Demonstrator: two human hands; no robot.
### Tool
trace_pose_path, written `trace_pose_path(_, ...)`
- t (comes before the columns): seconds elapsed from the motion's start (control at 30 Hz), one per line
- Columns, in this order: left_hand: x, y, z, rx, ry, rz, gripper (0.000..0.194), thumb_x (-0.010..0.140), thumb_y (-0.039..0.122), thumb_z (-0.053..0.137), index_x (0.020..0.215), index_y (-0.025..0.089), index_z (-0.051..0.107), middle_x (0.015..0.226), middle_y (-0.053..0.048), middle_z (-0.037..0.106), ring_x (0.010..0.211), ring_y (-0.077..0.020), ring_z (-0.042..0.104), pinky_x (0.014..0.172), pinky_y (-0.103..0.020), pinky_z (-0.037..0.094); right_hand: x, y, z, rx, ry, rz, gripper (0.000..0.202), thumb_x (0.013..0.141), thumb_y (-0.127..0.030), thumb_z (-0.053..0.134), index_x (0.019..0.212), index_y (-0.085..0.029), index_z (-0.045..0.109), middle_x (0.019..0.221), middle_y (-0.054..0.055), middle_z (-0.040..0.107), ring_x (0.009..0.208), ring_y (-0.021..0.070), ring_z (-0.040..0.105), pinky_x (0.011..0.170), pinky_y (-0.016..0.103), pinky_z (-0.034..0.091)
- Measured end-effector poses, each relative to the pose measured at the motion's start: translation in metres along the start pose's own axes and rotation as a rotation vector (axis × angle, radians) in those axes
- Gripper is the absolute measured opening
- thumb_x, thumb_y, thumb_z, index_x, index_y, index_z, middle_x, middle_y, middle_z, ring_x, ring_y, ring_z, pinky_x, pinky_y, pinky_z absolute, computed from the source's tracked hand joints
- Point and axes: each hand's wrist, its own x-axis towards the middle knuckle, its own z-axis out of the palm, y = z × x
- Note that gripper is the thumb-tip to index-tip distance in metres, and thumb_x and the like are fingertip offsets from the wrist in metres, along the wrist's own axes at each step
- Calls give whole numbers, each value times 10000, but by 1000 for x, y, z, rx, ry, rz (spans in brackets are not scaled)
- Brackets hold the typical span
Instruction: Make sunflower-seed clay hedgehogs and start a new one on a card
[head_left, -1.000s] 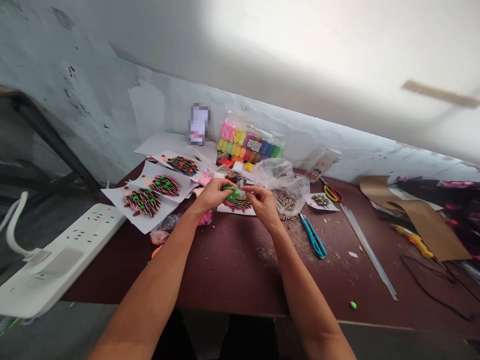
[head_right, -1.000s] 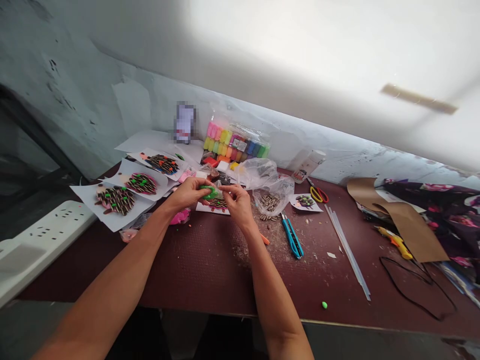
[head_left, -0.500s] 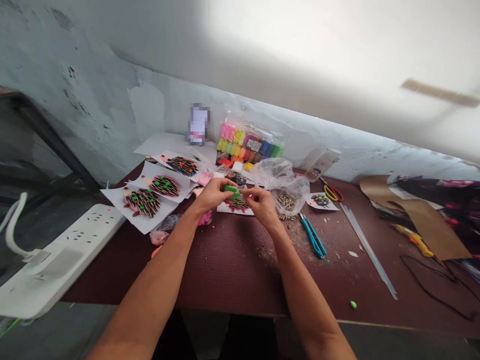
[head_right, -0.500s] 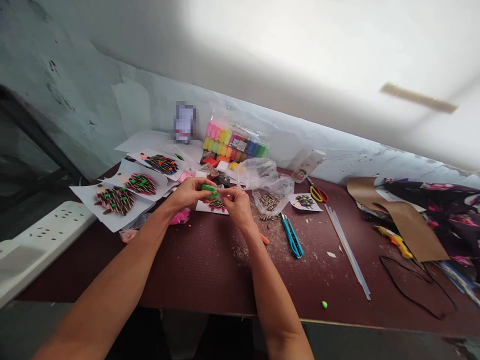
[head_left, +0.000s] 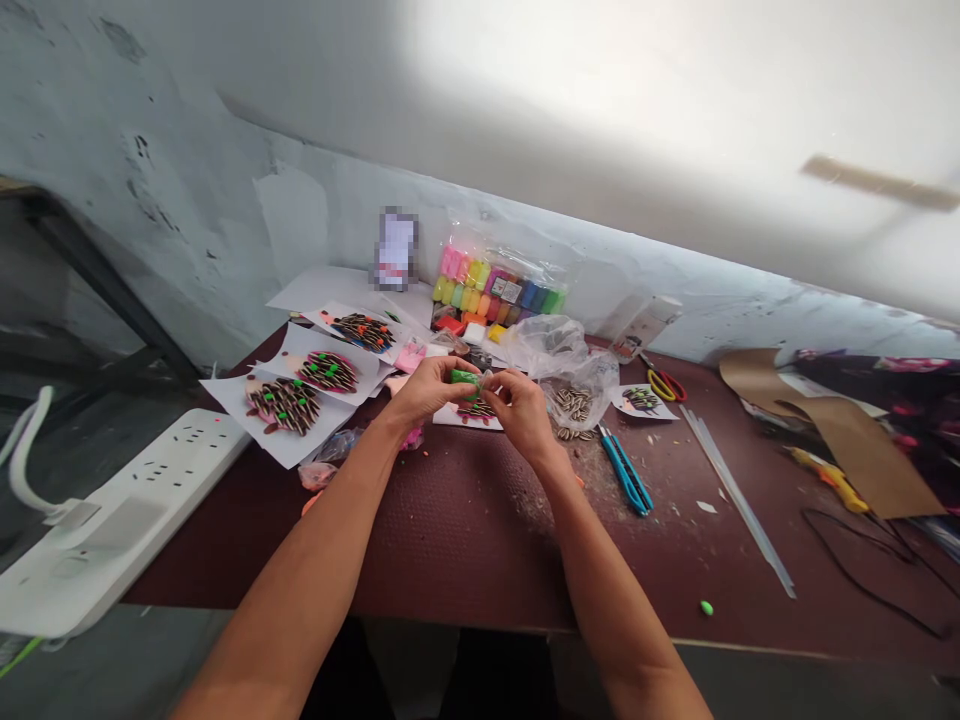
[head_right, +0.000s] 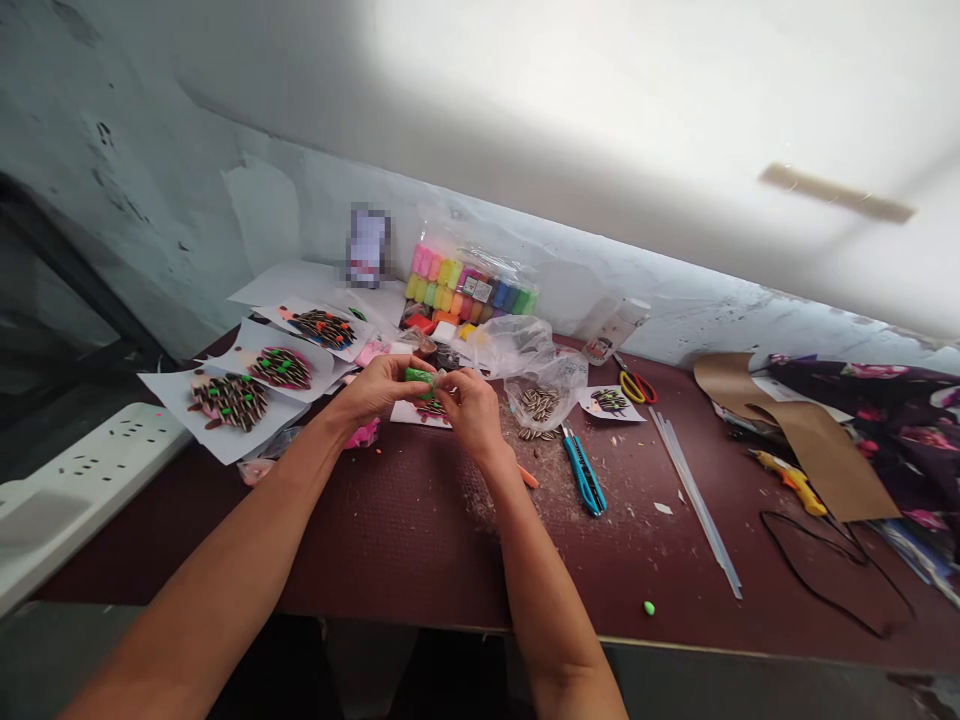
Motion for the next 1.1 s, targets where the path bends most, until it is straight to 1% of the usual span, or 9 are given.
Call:
trace_pose_path(0.2, 3, -4, 1, 60, 43, -6, 265, 650, 66, 792, 891, 101, 687, 701, -22, 718, 595, -124, 672, 570, -225, 562, 0, -1, -1, -2, -62, -17, 95, 854, -191, 601, 766, -209, 631, 818, 26, 615, 749, 165, 554, 707, 272, 419)
trace_pose_path(0.27, 4, -4, 0, 66, 39, -8, 255, 658, 60, 777, 891, 103, 686, 691, -14, 710, 584, -119, 665, 565, -222, 559, 1, 0, -3, 83, -83, 4, 101, 854, -230, 603, 756, -208, 609, 821, 24, 613, 755, 162, 553, 714, 275, 436)
trace_pose_path(0.33, 5, -4, -3, 81, 81, -6, 224, 661, 48, 759, 862, 104, 679, 661, 2, 688, 552, -106, 642, 548, -213, 547, 3, 1, -5, 209, -82, 29, 136, 855, -309, 612, 766, -207, 609, 895, 41, 639, 831, 171, 582, 736, 278, 459)
trace_pose_path(0.4, 6, -2, -6, 93, 155, 1, 191, 662, 37, 741, 823, 107, 666, 641, 16, 664, 524, -94, 618, 524, -202, 530, 5, 3, -9, 349, -42, 66, 204, 842, -396, 631, 773, -205, 618, 987, 65, 666, 954, 194, 606, 781, 285, 478)
trace_pose_path(0.47, 6, 0, -9, 78, 200, 8, 185, 670, 37, 725, 826, 111, 659, 659, 17, 661, 526, -94, 620, 506, -195, 517, 7, 7, -12, 453, 29, 132, 250, 821, -448, 659, 785, -201, 634, 995, 76, 689, 992, 209, 618, 808, 295, 485)
trace_pose_path(0.63, 4, 5, -9, 59, 220, 14, 189, 683, 37, 695, 855, 108, 659, 686, 4, 671, 533, -94, 629, 476, -180, 494, 8, 19, -10, 438, 139, 284, 337, 788, -502, 667, 853, -175, 717, 799, 48, 697, 744, 177, 619, 665, 283, 486)
trace_pose_path(0.83, 2, 9, -5, 20, 253, 0, 216, 674, 37, 708, 868, 108, 645, 664, 9, 666, 517, -102, 644, 435, -166, 472, 6, 28, -2, 442, 85, 325, 308, 708, -446, 719, 859, -179, 734, 752, 35, 722, 621, 150, 625, 591, 264, 476)
trace_pose_path(0.97, 3, 9, -5, 12, 270, -1, 189, 692, 26, 680, 858, 108, 644, 649, 7, 664, 514, -105, 648, 432, -165, 467, 6, 34, 2, 413, 135, 331, 287, 671, -454, 723, 758, -182, 718, 676, 26, 696, 573, 143, 576, 571, 267, 457)
trace_pose_path(1.1, 5, 6, -8, 16, 271, 3, 198, 701, 41, 693, 883, 106, 651, 659, -1, 672, 535, -117, 661, 446, -174, 472, 4, 39, 3, 266, 149, 329, 365, 747, -536, 661, 631, -191, 642, 566, -5, 606, 513, 120, 482, 523, 252, 379)
